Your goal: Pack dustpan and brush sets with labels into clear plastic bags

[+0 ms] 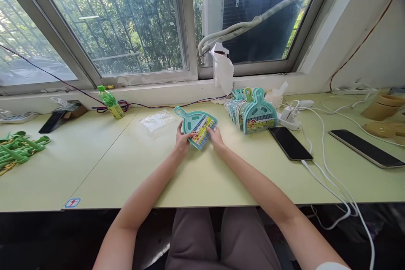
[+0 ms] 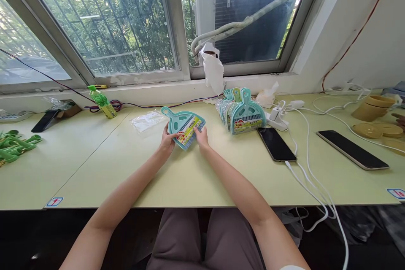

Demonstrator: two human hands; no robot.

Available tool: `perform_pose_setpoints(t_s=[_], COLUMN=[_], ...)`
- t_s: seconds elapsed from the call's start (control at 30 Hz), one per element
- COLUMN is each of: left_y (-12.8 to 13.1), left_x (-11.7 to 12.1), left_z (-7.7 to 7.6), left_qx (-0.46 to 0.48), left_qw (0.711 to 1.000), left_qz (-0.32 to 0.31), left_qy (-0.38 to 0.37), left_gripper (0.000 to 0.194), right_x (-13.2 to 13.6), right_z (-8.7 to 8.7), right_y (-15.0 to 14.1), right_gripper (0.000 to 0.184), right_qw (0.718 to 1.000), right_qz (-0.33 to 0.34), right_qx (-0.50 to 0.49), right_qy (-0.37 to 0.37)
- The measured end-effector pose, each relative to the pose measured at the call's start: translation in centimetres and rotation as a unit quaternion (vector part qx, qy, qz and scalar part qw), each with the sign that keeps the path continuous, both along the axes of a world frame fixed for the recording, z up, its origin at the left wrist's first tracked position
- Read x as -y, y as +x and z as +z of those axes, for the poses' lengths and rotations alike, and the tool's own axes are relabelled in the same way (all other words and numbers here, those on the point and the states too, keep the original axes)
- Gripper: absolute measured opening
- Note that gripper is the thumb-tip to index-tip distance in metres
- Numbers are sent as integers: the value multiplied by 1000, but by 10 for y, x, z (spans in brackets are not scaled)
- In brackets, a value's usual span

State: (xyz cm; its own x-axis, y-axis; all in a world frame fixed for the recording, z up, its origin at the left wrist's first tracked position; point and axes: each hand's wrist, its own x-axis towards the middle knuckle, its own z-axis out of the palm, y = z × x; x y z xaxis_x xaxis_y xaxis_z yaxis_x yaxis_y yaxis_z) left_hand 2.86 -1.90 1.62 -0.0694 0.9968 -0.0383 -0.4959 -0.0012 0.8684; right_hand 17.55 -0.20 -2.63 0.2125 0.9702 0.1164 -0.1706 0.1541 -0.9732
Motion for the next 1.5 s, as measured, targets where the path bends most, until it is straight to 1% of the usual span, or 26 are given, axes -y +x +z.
perform_pose_setpoints(t_s=[0.03, 0.07, 0.13, 0.27, 0.37, 0.5, 0.67, 0.73, 0.87, 0.93, 1.0, 1.07, 1.13, 1.17, 1.2, 1.23, 1.27, 1.3, 1.33, 1.37, 1.43, 1.5], left_y=[-1, -3, -4, -8, -10, -11, -11, -12, -13, -13, -14, -18, -29, -37, -47, -58, -71, -84, -97, -110, -131, -145], left_x=[-1, -2, -4, -10, -13, -14, -15, -16, -14, -13, -15, -20, -27, -31, -35, -38, -42, -45, -48, -51, -56, -59], left_z=[0, 0, -2, -10, -14, -13, -12, -12, -9, -8, -7, -7, -7, -7, -7, -7, -8, -9, -11, -12, -16, -18], left_qx=[-1, -1, -5, -20, -33, -36, -37, -40, -37, -38, -46, -72, -144, -201, -272, -350, -424, -490, -547, -597, -679, -741], left_qw=[1000, 1000, 1000, 999, 998, 998, 997, 997, 995, 992, 991, 992, 986, 976, 957, 926, 888, 847, 809, 773, 708, 652], left_qz=[-1, -2, -5, -20, -32, -37, -35, -36, -67, -90, -104, -98, -76, -59, -37, -6, 25, 56, 82, 107, 147, 151], left_qy=[5, 11, 23, 36, 39, 44, 51, 49, 65, 76, 69, 41, 37, 57, 95, 139, 175, 197, 201, 188, 124, 54], left_gripper=[92, 92, 92, 97, 98, 94, 92, 91, 90, 93, 96, 91, 80, 74, 69, 64, 60, 56, 55, 55, 57, 57], right_x=[0, 0, 2, 10, 11, 8, 5, 5, 6, 4, 2, -2, -6, -9, -11, -13, -14, -16, -17, -18, -18, -17], right_z=[0, 0, 4, 15, 18, 16, 16, 17, 15, 14, 13, 13, 12, 12, 11, 10, 9, 8, 7, 7, 6, 6], right_y=[-2, -4, -6, -5, -4, -4, 3, 5, 4, 4, 6, 11, 18, 23, 27, 31, 35, 38, 40, 41, 42, 40], right_gripper=[33, 26, 19, 16, 13, 18, 26, 29, 30, 31, 33, 35, 37, 37, 36, 36, 35, 35, 34, 34, 36, 39], right_qw=[999, 995, 989, 987, 986, 986, 983, 982, 983, 984, 986, 987, 989, 989, 989, 989, 989, 988, 988, 988, 988, 988], right_qz=[29, 42, 52, 56, 59, 59, 115, 123, 113, 104, 92, 81, 64, 52, 41, 30, 20, 13, 9, 7, 8, 15], right_qx=[-39, -73, -110, -118, -117, -118, -118, -114, -118, -121, -122, -120, -121, -124, -128, -131, -135, -137, -139, -140, -140, -138], right_qy=[-19, -45, -81, -97, -103, -107, -84, -84, -82, -77, -69, -64, -63, -63, -64, -65, -66, -67, -68, -69, -71, -71])
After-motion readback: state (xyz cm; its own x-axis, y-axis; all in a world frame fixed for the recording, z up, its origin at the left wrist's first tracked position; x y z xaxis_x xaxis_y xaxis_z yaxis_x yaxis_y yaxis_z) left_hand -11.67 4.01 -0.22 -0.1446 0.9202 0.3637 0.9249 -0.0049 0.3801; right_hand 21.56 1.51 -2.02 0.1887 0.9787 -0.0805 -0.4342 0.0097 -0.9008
